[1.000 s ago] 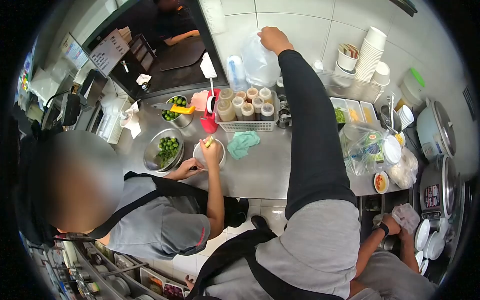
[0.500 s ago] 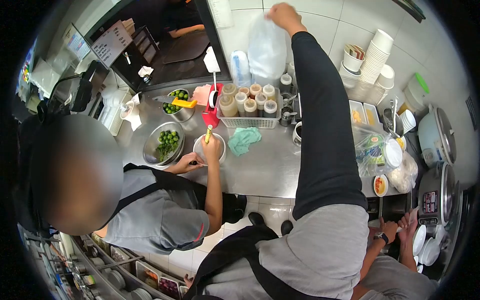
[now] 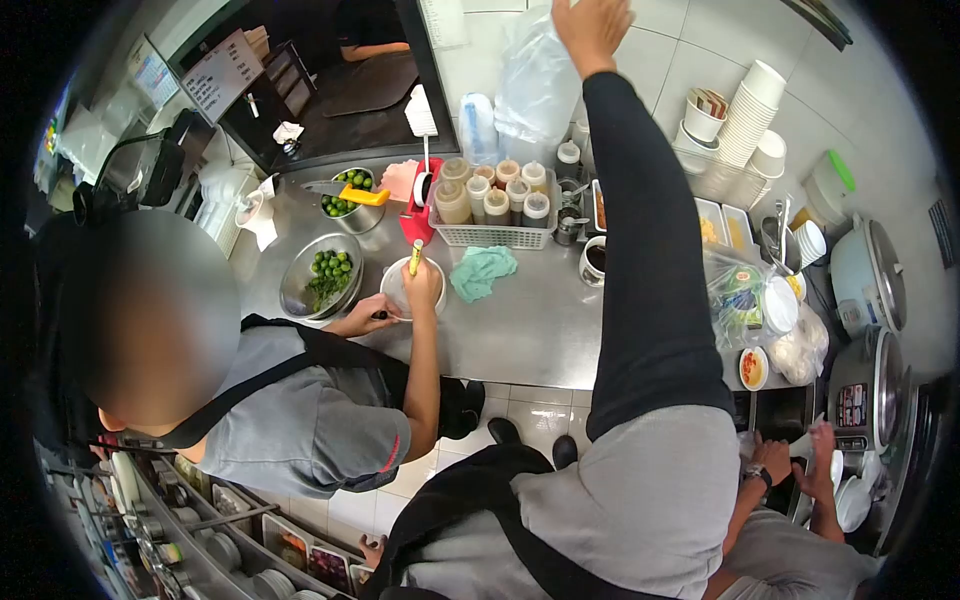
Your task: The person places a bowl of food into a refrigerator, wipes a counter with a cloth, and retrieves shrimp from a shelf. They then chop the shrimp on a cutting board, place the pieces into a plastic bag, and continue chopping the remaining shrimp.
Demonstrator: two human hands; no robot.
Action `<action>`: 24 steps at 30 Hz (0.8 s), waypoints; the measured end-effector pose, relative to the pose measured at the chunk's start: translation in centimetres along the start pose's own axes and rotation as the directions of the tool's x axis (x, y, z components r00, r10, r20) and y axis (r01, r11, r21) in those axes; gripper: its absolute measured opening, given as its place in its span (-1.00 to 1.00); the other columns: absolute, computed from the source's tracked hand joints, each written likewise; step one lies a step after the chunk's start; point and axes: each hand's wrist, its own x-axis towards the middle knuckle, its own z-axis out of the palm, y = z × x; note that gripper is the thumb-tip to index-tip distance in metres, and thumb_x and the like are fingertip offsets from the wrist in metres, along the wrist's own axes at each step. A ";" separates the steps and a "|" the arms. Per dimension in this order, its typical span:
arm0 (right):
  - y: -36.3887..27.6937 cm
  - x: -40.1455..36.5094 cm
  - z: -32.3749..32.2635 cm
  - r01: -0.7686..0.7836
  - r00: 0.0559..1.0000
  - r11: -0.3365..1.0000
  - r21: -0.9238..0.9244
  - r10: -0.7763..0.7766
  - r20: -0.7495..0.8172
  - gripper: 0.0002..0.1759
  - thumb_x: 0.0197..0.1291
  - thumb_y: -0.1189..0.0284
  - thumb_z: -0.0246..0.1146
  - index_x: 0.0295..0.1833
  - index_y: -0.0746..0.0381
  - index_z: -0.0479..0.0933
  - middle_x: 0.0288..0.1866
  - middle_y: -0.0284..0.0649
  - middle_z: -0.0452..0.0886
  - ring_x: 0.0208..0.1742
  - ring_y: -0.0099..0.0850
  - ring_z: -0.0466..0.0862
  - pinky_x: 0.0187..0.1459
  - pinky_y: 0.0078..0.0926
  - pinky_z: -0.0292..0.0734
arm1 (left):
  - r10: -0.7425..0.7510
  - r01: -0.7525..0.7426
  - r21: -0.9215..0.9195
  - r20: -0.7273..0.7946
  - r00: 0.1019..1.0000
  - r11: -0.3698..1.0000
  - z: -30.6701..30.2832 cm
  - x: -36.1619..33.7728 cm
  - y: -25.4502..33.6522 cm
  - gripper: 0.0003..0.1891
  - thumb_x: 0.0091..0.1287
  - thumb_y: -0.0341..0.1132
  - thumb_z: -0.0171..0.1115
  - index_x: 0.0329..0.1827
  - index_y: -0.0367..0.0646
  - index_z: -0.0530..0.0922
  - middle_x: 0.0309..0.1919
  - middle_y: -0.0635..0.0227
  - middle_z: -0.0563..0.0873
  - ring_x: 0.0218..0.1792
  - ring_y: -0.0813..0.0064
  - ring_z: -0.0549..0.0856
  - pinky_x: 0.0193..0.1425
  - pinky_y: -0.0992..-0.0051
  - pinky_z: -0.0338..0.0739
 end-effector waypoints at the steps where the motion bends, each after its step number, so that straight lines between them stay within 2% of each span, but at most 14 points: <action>1: -0.2 -1.0 -0.9 -0.065 0.996 0.990 0.122 0.056 0.071 -0.54 0.30 -0.02 0.35 -0.23 0.21 0.57 -0.31 -0.06 0.68 -0.22 -0.03 0.69 -0.16 -0.13 0.58 | 0.004 -0.004 0.000 0.002 1.000 1.000 0.5 0.5 -0.7 -0.22 0.31 -0.28 0.46 0.50 -0.31 0.24 0.04 -0.04 0.58 -0.01 0.10 0.60 0.11 0.16 0.51; 2: -0.3 -3.7 -2.0 -0.044 0.934 0.998 0.042 0.027 0.356 -0.56 0.27 0.01 0.36 -0.21 0.20 0.57 -0.29 -0.06 0.68 -0.19 -0.02 0.69 -0.16 -0.07 0.58 | 0.005 -0.002 -0.068 0.038 0.999 0.998 1.0 0.9 -1.5 -0.21 0.31 -0.27 0.47 0.52 -0.29 0.22 0.05 -0.04 0.58 -0.03 0.09 0.61 0.09 0.16 0.52; 3: 0.0 -7.3 -2.5 0.000 0.792 1.000 -0.026 0.016 0.610 -0.59 0.25 0.03 0.38 -0.18 0.19 0.57 -0.27 -0.06 0.67 -0.17 -0.02 0.69 -0.16 -0.02 0.59 | 0.007 0.003 -0.140 0.074 0.997 0.990 1.3 0.9 -2.0 -0.19 0.30 -0.27 0.48 0.53 -0.27 0.20 0.06 -0.04 0.58 -0.05 0.09 0.62 0.08 0.15 0.53; 4: 0.9 -11.1 -2.3 0.131 0.745 0.991 0.021 -0.112 0.658 -0.61 0.23 0.08 0.39 -0.17 0.19 0.56 -0.25 -0.04 0.65 -0.16 -0.01 0.69 -0.14 -0.01 0.59 | -0.076 0.117 -0.241 0.175 0.982 0.963 1.5 1.0 -2.2 -0.15 0.28 -0.27 0.51 0.55 -0.21 0.19 0.08 -0.04 0.60 -0.06 0.09 0.64 0.06 0.16 0.55; 5: 1.8 -14.5 -2.1 0.256 0.680 0.964 0.075 -0.235 0.695 -0.63 0.22 0.12 0.41 -0.15 0.20 0.56 -0.22 -0.02 0.64 -0.15 0.00 0.68 -0.13 -0.01 0.60 | -0.076 0.119 -0.247 0.176 0.981 0.962 1.7 0.9 -2.5 -0.15 0.28 -0.27 0.51 0.55 -0.21 0.19 0.08 -0.04 0.60 -0.06 0.09 0.64 0.06 0.16 0.55; 7: 3.8 -19.1 -1.3 0.176 0.787 0.983 0.047 -0.169 0.593 -0.74 0.22 0.26 0.38 -0.16 0.21 0.55 -0.19 0.03 0.61 -0.16 0.06 0.67 -0.09 0.02 0.60 | -0.043 0.054 -0.062 0.169 0.985 0.997 1.5 0.9 -2.4 -0.14 0.26 -0.29 0.53 0.55 -0.18 0.20 0.06 -0.04 0.61 -0.05 0.08 0.65 0.05 0.16 0.55; 8: 4.3 -19.1 -0.2 0.173 0.792 0.984 0.052 -0.170 0.586 -0.74 0.22 0.26 0.38 -0.16 0.21 0.55 -0.19 0.03 0.61 -0.16 0.06 0.67 -0.09 0.02 0.60 | 0.016 -0.016 0.003 0.145 0.989 1.000 0.8 0.6 -2.2 -0.15 0.26 -0.30 0.54 0.54 -0.19 0.21 0.04 -0.03 0.61 -0.05 0.09 0.65 0.04 0.16 0.54; 11: 5.4 -19.1 2.3 0.069 0.774 0.997 -0.016 -0.043 0.632 -0.82 0.27 0.36 0.33 -0.14 0.22 0.55 -0.22 0.05 0.63 -0.17 0.08 0.67 -0.07 0.01 0.59 | 0.013 -0.010 -0.069 0.042 0.999 0.998 -0.1 0.0 -1.5 -0.17 0.26 -0.27 0.55 0.52 -0.20 0.23 0.03 -0.04 0.61 -0.05 0.08 0.64 0.04 0.15 0.53; 13: 4.7 -16.6 2.0 -0.179 0.828 0.958 0.224 0.024 0.560 -0.87 0.32 0.42 0.28 -0.13 0.25 0.54 -0.24 0.07 0.68 -0.14 0.10 0.68 -0.07 -0.02 0.58 | 0.007 -0.005 -0.086 0.030 1.000 0.996 -0.1 -0.2 -1.6 -0.15 0.25 -0.24 0.56 0.51 -0.21 0.22 0.02 -0.05 0.61 -0.04 0.08 0.64 0.04 0.15 0.52; 14: 3.6 -15.4 0.7 -0.407 0.723 0.896 0.175 0.200 0.661 -0.86 0.34 0.42 0.26 -0.15 0.28 0.54 -0.24 0.07 0.72 -0.09 0.08 0.71 -0.06 -0.06 0.57 | -0.041 0.044 -0.092 0.035 0.999 0.995 -0.1 -0.5 -1.3 -0.15 0.26 -0.24 0.56 0.51 -0.21 0.22 0.01 -0.06 0.60 -0.05 0.07 0.64 0.04 0.15 0.52; 17: 4.8 -14.9 0.4 -0.481 0.639 0.868 0.122 0.252 0.727 -0.80 0.30 0.36 0.33 -0.11 0.27 0.59 -0.19 0.05 0.75 -0.04 0.04 0.73 -0.03 -0.07 0.58 | -0.079 0.085 -0.087 0.074 0.994 0.993 0.4 -0.7 -1.2 -0.15 0.26 -0.24 0.56 0.52 -0.21 0.21 0.02 -0.08 0.60 -0.07 0.07 0.64 0.02 0.15 0.53; 21: 6.4 -14.4 0.4 -0.351 0.637 0.934 0.073 0.180 0.750 -0.74 0.21 0.29 0.41 -0.13 0.25 0.68 -0.13 0.01 0.77 -0.02 0.01 0.74 0.01 -0.09 0.59 | -0.048 0.062 -0.112 0.127 0.991 0.992 0.9 -0.4 -1.5 -0.14 0.24 -0.22 0.57 0.51 -0.21 0.22 0.04 -0.07 0.62 -0.07 0.05 0.67 0.02 0.15 0.54; 23: 3.7 -10.9 -1.4 -0.025 0.356 0.981 -0.193 0.189 0.915 -0.72 0.15 0.21 0.44 -0.21 0.22 0.73 -0.10 -0.02 0.79 -0.01 -0.03 0.76 0.01 -0.14 0.62 | -0.044 0.052 -0.071 0.114 0.992 0.996 0.7 -0.4 -1.3 -0.14 0.23 -0.22 0.58 0.50 -0.21 0.24 0.03 -0.05 0.63 -0.06 0.06 0.67 0.02 0.16 0.54; 24: 3.3 -9.6 -1.2 -0.023 0.357 0.981 -0.190 0.186 0.915 -0.72 0.15 0.21 0.44 -0.21 0.22 0.73 -0.10 -0.02 0.79 -0.01 -0.03 0.76 0.01 -0.14 0.62 | -0.038 0.042 -0.033 0.100 0.994 0.999 0.8 -0.5 -1.0 -0.14 0.21 -0.22 0.60 0.49 -0.22 0.25 0.01 -0.02 0.64 -0.06 0.07 0.67 0.03 0.16 0.54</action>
